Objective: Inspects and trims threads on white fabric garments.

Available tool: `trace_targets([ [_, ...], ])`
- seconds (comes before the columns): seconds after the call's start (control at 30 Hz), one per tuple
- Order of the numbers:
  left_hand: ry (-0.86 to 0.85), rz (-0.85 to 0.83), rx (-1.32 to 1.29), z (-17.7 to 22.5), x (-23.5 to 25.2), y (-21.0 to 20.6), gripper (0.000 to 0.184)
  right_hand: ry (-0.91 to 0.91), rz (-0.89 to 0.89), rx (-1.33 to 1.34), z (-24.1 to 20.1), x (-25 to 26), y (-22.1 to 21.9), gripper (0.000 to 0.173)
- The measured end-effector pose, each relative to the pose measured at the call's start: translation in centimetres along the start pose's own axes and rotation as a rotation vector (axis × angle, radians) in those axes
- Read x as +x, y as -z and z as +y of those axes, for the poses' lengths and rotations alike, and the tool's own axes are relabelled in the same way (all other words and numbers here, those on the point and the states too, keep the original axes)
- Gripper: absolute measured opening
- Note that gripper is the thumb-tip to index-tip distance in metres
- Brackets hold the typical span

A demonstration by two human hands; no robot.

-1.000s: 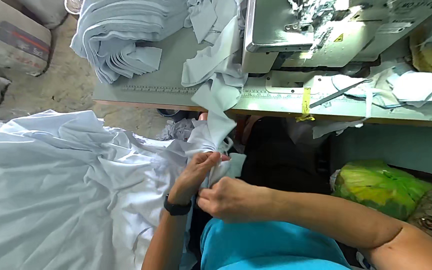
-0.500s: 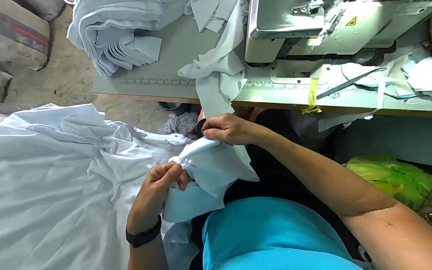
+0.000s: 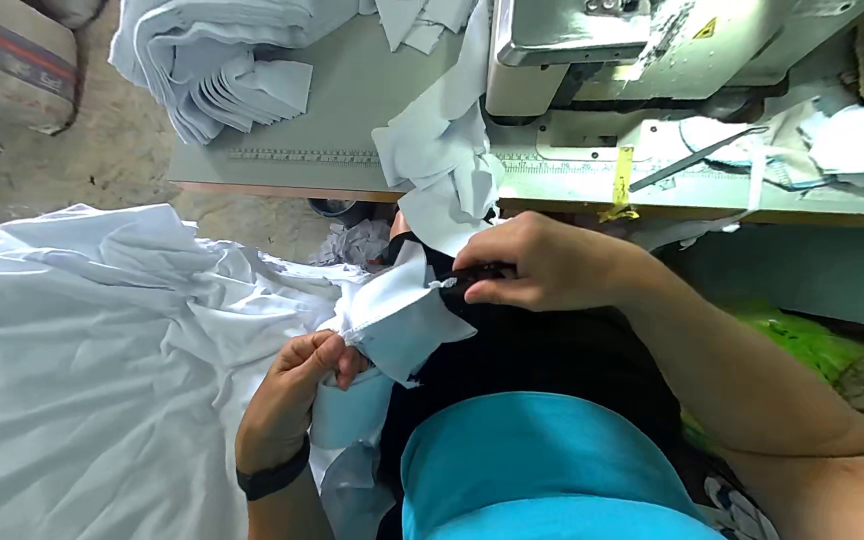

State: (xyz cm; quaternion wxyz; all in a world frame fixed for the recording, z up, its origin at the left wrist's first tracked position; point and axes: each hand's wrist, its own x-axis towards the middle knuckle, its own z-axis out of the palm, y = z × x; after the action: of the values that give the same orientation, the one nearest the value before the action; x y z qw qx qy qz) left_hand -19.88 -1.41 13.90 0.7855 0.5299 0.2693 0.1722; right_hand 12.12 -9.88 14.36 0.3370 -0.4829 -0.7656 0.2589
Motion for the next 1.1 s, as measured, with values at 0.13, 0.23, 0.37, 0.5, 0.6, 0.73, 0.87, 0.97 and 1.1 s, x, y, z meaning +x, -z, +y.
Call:
trace_targets([
  [0.13,-0.081,0.04,0.055,0.7,-0.3,0.1,0.029,-0.005,0.138,-0.236,-0.4,-0.5,-1.4,0.02],
  [0.23,-0.127,0.319,0.113,1.1,0.4,-0.1,0.028,0.056,0.148,-0.128,-3.9,-1.0,-1.0,0.019],
  [0.37,0.005,0.294,0.382,-1.5,4.2,-2.3,0.024,0.055,0.002,-0.141,-5.8,-1.3,-6.3,0.02],
  [0.5,0.15,0.046,0.275,-4.3,7.6,-5.0,0.035,0.091,-0.081,-0.318,-5.6,-1.6,-12.9,0.016],
  [0.6,0.221,-0.045,0.121,-4.2,7.9,-5.4,0.024,0.063,-0.137,-0.332,-5.0,-2.1,-14.1,0.02],
  [0.73,0.236,-0.011,0.052,-4.1,7.1,-4.7,0.019,0.128,-0.157,0.301,-4.4,-2.1,-10.8,0.023],
  [0.87,0.118,0.048,0.039,-4.6,6.3,-4.3,0.017,-0.013,0.222,0.331,-3.1,-1.9,-6.0,0.023],
  [0.97,0.092,0.04,0.089,-4.6,6.2,-4.4,0.018,-0.253,0.456,-0.198,0.8,-2.0,-4.6,0.026],
  [1.1,0.091,0.018,0.237,-4.2,6.1,-4.6,0.021,-0.384,0.54,-0.367,3.5,-1.6,-5.4,0.024],
])
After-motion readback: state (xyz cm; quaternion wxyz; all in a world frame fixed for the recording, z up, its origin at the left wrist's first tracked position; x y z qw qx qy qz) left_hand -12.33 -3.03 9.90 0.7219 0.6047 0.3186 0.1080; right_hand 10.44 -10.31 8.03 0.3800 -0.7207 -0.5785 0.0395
